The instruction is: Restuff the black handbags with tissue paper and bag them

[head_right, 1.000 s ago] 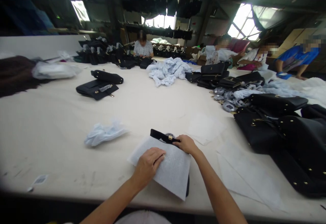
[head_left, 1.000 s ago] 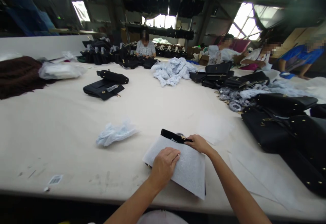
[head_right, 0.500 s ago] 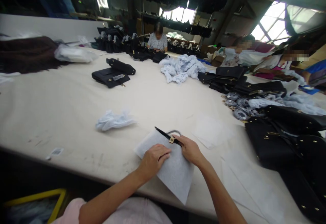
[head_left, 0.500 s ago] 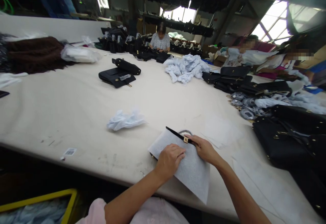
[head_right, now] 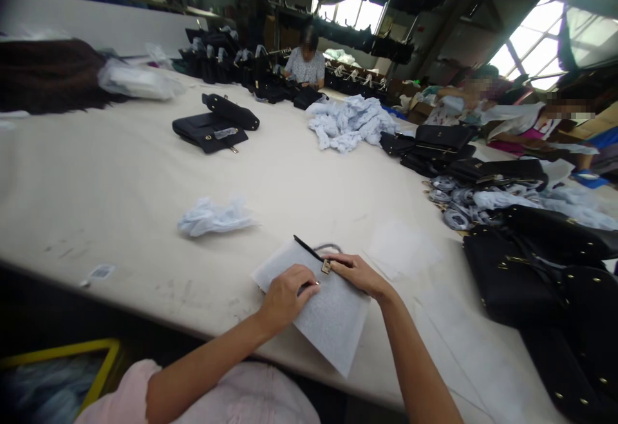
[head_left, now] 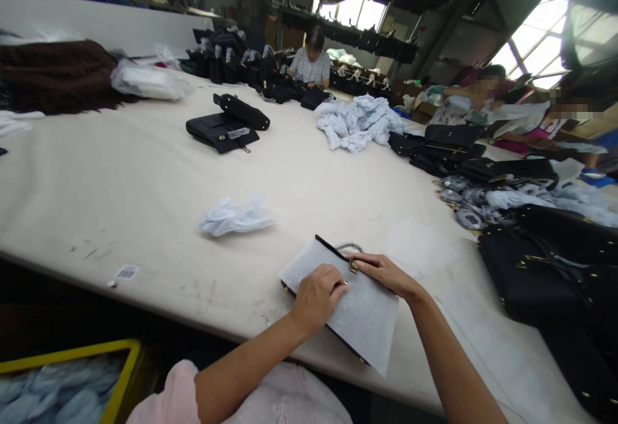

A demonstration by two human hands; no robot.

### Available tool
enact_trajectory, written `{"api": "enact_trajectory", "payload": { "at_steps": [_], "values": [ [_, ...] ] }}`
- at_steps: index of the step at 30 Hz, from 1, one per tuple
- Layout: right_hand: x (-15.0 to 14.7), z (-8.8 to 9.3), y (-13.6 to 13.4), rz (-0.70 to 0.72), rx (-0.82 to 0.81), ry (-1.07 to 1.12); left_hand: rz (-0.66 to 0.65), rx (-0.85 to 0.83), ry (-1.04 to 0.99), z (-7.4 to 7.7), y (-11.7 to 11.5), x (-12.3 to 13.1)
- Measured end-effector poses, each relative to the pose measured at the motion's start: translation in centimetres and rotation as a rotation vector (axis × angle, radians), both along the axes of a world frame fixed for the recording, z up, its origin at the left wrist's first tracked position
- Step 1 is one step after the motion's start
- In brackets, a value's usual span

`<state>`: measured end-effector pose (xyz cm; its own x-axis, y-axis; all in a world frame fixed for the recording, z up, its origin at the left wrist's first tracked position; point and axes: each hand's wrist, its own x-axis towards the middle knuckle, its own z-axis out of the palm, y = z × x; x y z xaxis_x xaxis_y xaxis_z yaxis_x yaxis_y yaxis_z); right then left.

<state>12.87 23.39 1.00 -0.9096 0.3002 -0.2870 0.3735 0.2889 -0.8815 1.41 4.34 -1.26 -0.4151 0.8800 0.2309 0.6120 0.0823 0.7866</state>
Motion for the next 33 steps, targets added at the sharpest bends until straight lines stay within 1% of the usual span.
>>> {"api": "enact_trajectory", "payload": {
  "at_steps": [4, 8, 11, 15, 18, 26, 29, 33],
  "values": [
    [-0.9, -1.4, 0.7, -0.007, -0.107, 0.052, 0.002, -0.013, -0.032, 0.2, 0.0, -0.1],
    [-1.6, -2.7, 1.1, -0.015, -0.132, 0.073, 0.022, -0.031, -0.040, 0.3, 0.0, 0.1],
    [-1.7, -3.0, 1.1, -0.007, -0.133, 0.119, 0.035, -0.031, -0.023, 0.1, 0.0, 0.3],
    [-1.5, -2.4, 0.5, 0.030, -0.137, 0.182, 0.027, -0.008, -0.009, -0.2, -0.2, 0.5],
    [-0.9, -1.8, -0.2, 0.067, -0.129, 0.178, 0.005, 0.028, -0.011, -0.6, -0.4, 0.5],
    [0.5, -0.7, -2.5, 0.065, -0.039, 0.138, -0.103, 0.205, 0.032, -1.5, -1.4, 0.3],
    [0.5, -0.3, -3.2, 0.085, 0.033, 0.146, -0.147, 0.217, 0.009, -1.4, -2.0, -0.1],
    [0.4, 0.2, -3.9, 0.112, 0.077, 0.165, -0.235, 0.192, -0.106, -0.9, -2.8, -1.0]
  ]
}}
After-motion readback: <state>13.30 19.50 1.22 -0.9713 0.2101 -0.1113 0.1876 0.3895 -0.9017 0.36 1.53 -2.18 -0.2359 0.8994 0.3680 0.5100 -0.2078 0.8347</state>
